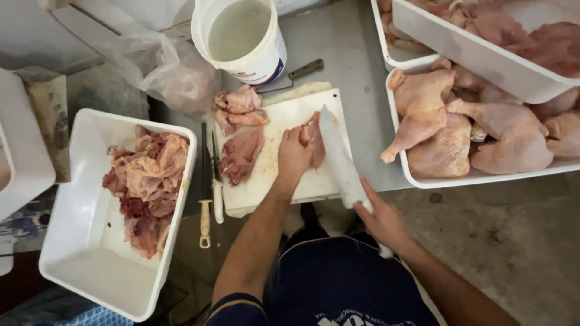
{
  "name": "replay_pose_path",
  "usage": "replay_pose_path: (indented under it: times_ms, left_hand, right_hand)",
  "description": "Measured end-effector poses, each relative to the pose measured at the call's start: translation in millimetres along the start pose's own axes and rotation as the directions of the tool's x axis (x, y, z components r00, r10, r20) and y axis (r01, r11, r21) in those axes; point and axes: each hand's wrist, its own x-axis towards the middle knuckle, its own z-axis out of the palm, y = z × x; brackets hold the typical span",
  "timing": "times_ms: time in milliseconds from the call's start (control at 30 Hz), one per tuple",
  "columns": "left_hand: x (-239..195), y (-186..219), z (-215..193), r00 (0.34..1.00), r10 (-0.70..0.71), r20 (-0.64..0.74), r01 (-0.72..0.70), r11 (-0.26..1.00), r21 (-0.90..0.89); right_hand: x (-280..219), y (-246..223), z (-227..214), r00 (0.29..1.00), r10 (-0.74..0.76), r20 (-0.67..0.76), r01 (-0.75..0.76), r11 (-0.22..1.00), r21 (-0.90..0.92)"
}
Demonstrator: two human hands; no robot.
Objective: Cutting and trimming raw chicken breast on a cutting board using a large knife in a commercial kitchen setting.
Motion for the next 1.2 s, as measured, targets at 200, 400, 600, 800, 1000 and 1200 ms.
replay_pose_path:
  times_ms: [200,400,600,800,1000,1200]
  left_hand:
    - [-5,35,-36,0.997,-0.077,-0.016,0.073,0.978,-0.194]
    - [8,8,-29,0.989,-0.129,0.079,0.147,0.937,-0.317]
    - [15,2,-33,0.981,-0.131,0.139,0.172,0.924,-0.341]
    - [14,3,-38,0.975,-0.144,0.169,0.202,0.892,-0.404]
    - [-3,9,-35,0.996,-0.06,0.068,0.09,0.748,-0.658]
    - [-13,8,-10,0.85,0.519,-0.09,-0.523,0.814,-0.25]
  right_hand:
    - [10,-2,42,1.0,-0.006,0.003,0.006,0.998,-0.068]
    - [-54,38,62,0.999,0.036,-0.022,-0.04,0.972,-0.232]
    - [-64,6,65,0.985,0.145,-0.09,-0.157,0.976,-0.148]
    - [20,-36,96,0.971,0.132,-0.198,-0.133,0.991,0.009]
    - [46,-59,103,0.96,0.056,-0.276,-0.033,0.996,0.086]
    - [46,-62,117,0.961,0.066,-0.27,-0.06,0.998,0.027]
